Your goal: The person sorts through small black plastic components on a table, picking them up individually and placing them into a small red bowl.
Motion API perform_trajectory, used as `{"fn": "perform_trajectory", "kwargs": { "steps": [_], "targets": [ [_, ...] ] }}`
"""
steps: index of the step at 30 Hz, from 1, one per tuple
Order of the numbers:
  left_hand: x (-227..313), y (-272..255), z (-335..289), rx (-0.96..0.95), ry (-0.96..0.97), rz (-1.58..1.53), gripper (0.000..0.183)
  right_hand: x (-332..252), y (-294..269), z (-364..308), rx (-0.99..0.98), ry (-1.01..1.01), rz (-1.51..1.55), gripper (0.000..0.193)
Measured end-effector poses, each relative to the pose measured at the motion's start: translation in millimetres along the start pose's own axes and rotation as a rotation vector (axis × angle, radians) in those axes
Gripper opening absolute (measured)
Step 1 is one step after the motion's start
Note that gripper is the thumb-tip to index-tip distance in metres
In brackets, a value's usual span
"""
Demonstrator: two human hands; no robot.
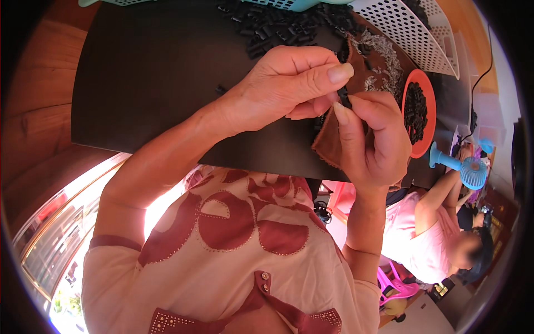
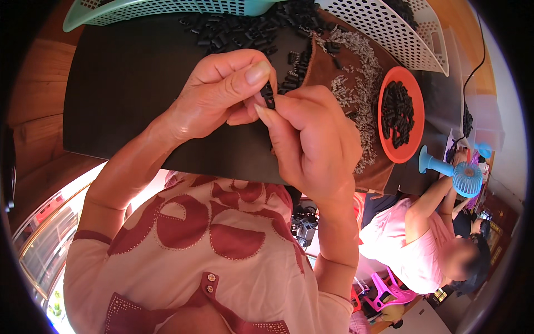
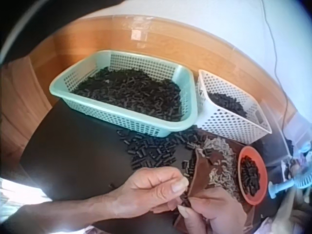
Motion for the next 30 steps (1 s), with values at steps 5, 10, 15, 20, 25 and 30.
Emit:
{"fn": "perform_trajectory", "kwargs": {
  "steps": [5,10,15,20,25,30],
  "targets": [
    [-1,1,1,-0.02,-0.006,-0.018,0.033,1,2,1,0.017,-0.038,-0.026,0.02],
    [2,1,2,-0.013,0.008,0.011,0.033,3,-1,5,-0.017,-0.057,-0.034,0.024],
    [0,2,1,-0.003,-0.132,-0.169,0.033,12,-7,18,-0.241,0.209,0.194,0.031],
    [-5,2,-1,0.031,-0.204,-0.266,0.034,14,0,14,-0.223,0.074,0.232,0.026],
    [-4,7,-1,0.02,-0.27,-0.228,0.036,16,5,11,-0.189,0.061,0.268,0.025],
    [-6,7,-4,-0.106,-0.282,-0.412,0.036,12,7,9,-0.16,0.082,0.301,0.024]
  ]
}}
Point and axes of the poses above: each hand's wrist, its own z-axis towards the middle knuckle, its own y-axis out of the palm, x = y × z, the point moved 3 cm from there along z, towards the middle knuckle, and after that the axes turned 3 degrees about x, right-handed, at the moved point
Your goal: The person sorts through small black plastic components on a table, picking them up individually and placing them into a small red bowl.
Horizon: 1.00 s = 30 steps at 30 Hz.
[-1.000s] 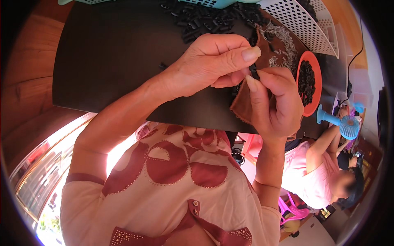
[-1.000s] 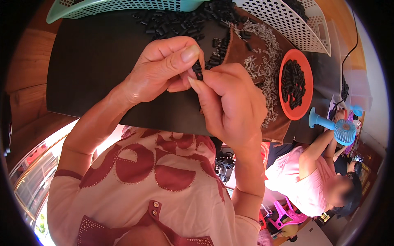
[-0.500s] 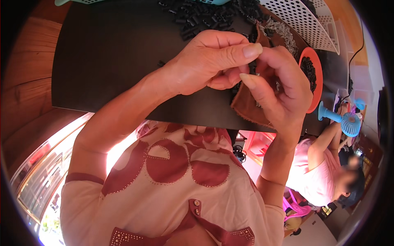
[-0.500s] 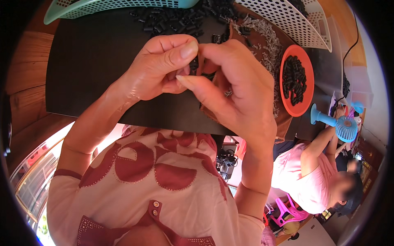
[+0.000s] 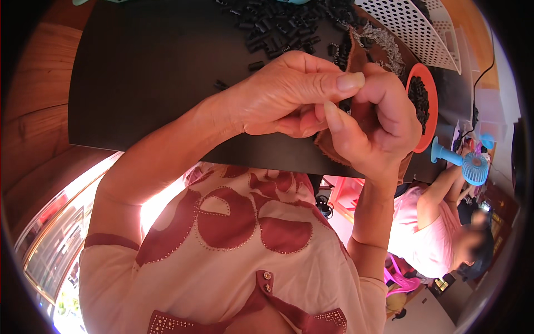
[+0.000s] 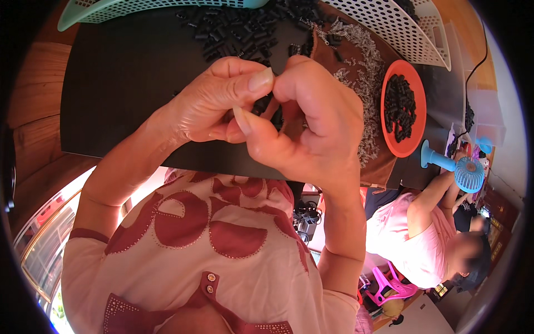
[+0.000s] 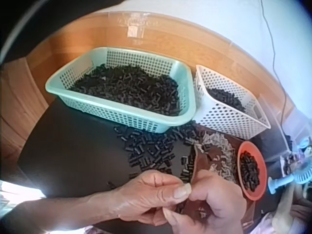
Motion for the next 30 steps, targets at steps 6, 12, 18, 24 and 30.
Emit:
{"fn": "perform_trajectory", "kwargs": {
  "steps": [6,12,18,24,30],
  "targets": [
    [-6,-2,3,0.016,-0.034,0.073,0.037,1,-2,-9,0.015,-0.012,-0.034,0.022],
    [8,-11,2,0.231,0.332,0.345,0.047,16,-51,-31,0.297,0.279,-0.116,0.02],
    [21,-16,5,0.373,0.491,0.054,0.053,73,-162,-82,0.249,0.719,-0.607,0.028],
    [26,-23,-5,0.452,0.527,0.146,0.052,63,-146,-69,0.237,0.657,-0.505,0.022],
    [28,-34,-8,0.481,0.549,0.099,0.05,56,-52,-8,-0.106,0.18,-0.498,0.009]
  ]
}}
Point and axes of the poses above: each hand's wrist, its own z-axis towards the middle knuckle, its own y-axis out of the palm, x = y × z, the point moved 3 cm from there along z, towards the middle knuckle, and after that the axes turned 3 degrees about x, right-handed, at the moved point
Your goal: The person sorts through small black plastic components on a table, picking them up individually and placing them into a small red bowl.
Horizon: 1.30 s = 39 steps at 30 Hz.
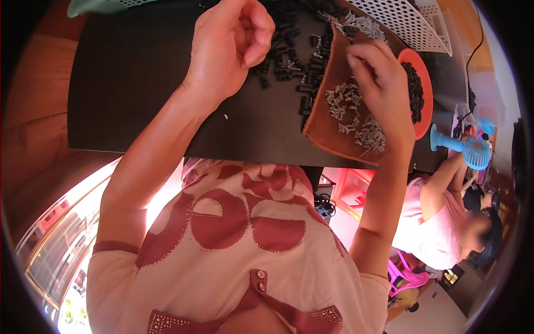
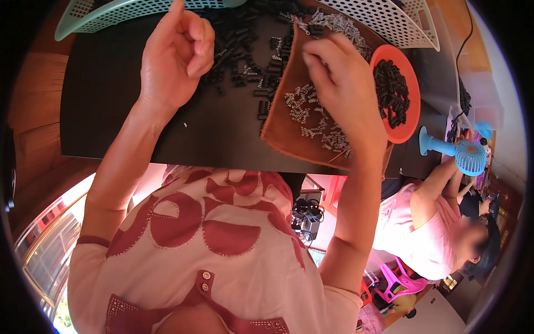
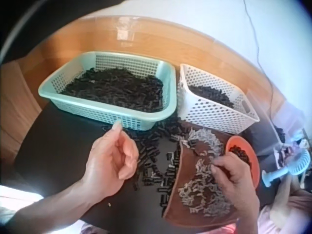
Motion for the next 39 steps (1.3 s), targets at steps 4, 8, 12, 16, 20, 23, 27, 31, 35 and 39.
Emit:
{"fn": "perform_trajectory", "kwargs": {
  "steps": [4,8,12,16,20,23,27,31,35,39],
  "targets": [
    [1,4,2,0.035,-0.027,-0.009,0.049,4,22,22,-0.044,-0.108,-0.111,0.008],
    [0,2,3,0.07,-0.045,-0.027,0.048,4,39,33,-0.115,-0.148,-0.221,0.007],
    [3,2,3,0.047,-0.031,-0.08,0.046,-7,44,42,-0.106,-0.18,-0.184,0.011],
    [4,1,5,0.04,-0.024,-0.088,0.045,-24,44,51,-0.165,-0.211,-0.056,0.012],
    [4,-1,7,0.05,-0.001,-0.091,0.044,-27,48,52,-0.191,-0.239,-0.199,0.014],
    [5,-2,8,0.076,-0.004,-0.092,0.045,-22,51,52,-0.195,-0.235,-0.246,0.016],
    [3,-4,10,0.059,-0.029,-0.101,0.045,-12,59,51,-0.219,-0.187,-0.296,0.016],
    [3,-6,11,0.053,-0.037,-0.101,0.047,-10,53,45,-0.153,-0.137,-0.136,0.011],
    [1,-1,11,0.038,-0.12,-0.113,0.045,-13,39,31,-0.041,-0.011,0.267,0.015],
    [-7,6,10,-0.023,-0.172,0.06,0.034,-31,27,26,0.009,-0.066,0.323,0.016]
  ]
}}
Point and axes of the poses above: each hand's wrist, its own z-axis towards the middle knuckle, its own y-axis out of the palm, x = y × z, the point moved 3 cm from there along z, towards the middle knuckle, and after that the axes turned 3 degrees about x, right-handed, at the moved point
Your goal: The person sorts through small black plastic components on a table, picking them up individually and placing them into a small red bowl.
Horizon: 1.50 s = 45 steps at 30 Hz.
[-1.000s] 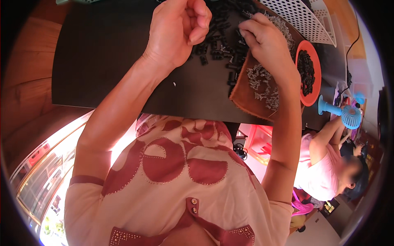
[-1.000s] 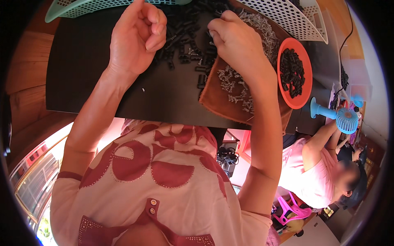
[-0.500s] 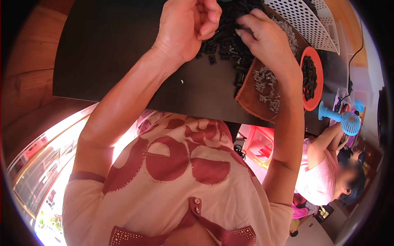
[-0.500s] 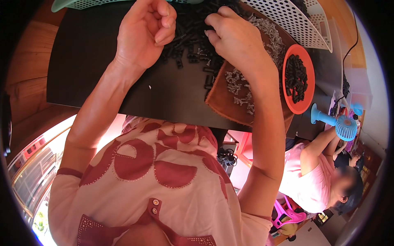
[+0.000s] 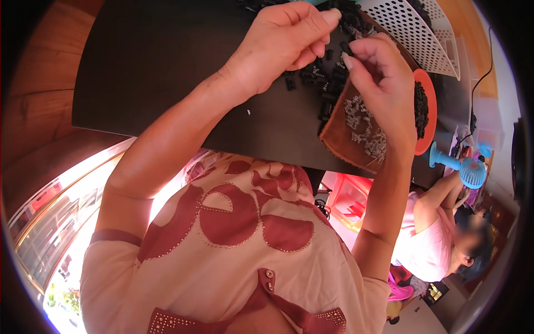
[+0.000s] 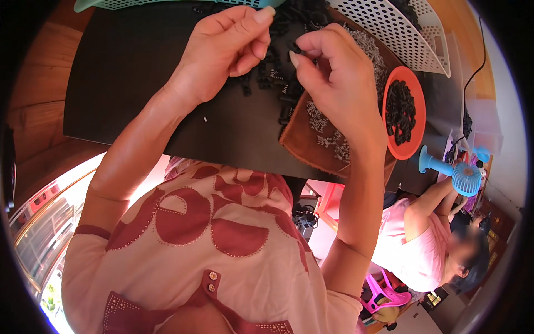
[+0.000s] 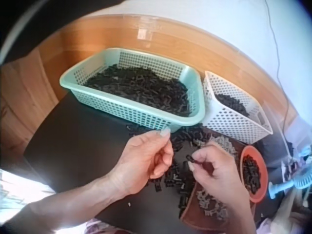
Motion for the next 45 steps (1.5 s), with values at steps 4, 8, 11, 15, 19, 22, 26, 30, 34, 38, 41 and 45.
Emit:
{"fn": "perform_trajectory", "kwargs": {
  "steps": [4,8,11,15,19,22,26,30,34,38,41,45],
  "targets": [
    [6,15,-13,-0.065,0.221,0.541,0.046,-19,-1,2,-0.001,-0.037,-0.038,0.016],
    [2,15,-13,-0.174,0.182,0.526,0.042,-26,0,0,0.066,-0.09,0.025,0.017],
    [2,16,-14,-0.19,0.174,0.452,0.041,-25,2,-2,0.081,-0.096,0.044,0.018],
    [2,17,-12,-0.205,0.289,0.563,0.036,-27,0,-1,0.069,-0.14,-0.042,0.019],
    [0,12,-10,-0.094,0.211,0.385,0.029,-19,-6,1,0.067,-0.069,0.016,0.016],
    [-8,4,-2,-0.163,0.162,0.296,0.027,5,-20,2,0.069,0.007,0.011,0.012],
    [-1,2,-1,-0.031,0.125,0.063,0.021,24,-25,-4,-0.038,0.061,-0.217,0.01],
    [4,-1,2,-0.055,0.153,-0.082,0.02,31,-19,-2,-0.102,0.04,-0.298,0.011],
    [7,-2,2,-0.053,0.162,-0.094,0.018,31,-9,3,-0.136,-0.003,-0.409,0.01],
    [6,-2,0,0.008,0.133,-0.077,0.018,52,-4,19,-0.046,-0.04,-0.464,0.009],
    [7,-4,2,0.021,0.115,-0.069,0.018,57,6,32,-0.055,-0.051,-0.574,0.015],
    [4,-10,1,0.039,0.086,-0.073,0.018,62,17,43,-0.147,-0.028,-0.688,0.016]
  ]
}}
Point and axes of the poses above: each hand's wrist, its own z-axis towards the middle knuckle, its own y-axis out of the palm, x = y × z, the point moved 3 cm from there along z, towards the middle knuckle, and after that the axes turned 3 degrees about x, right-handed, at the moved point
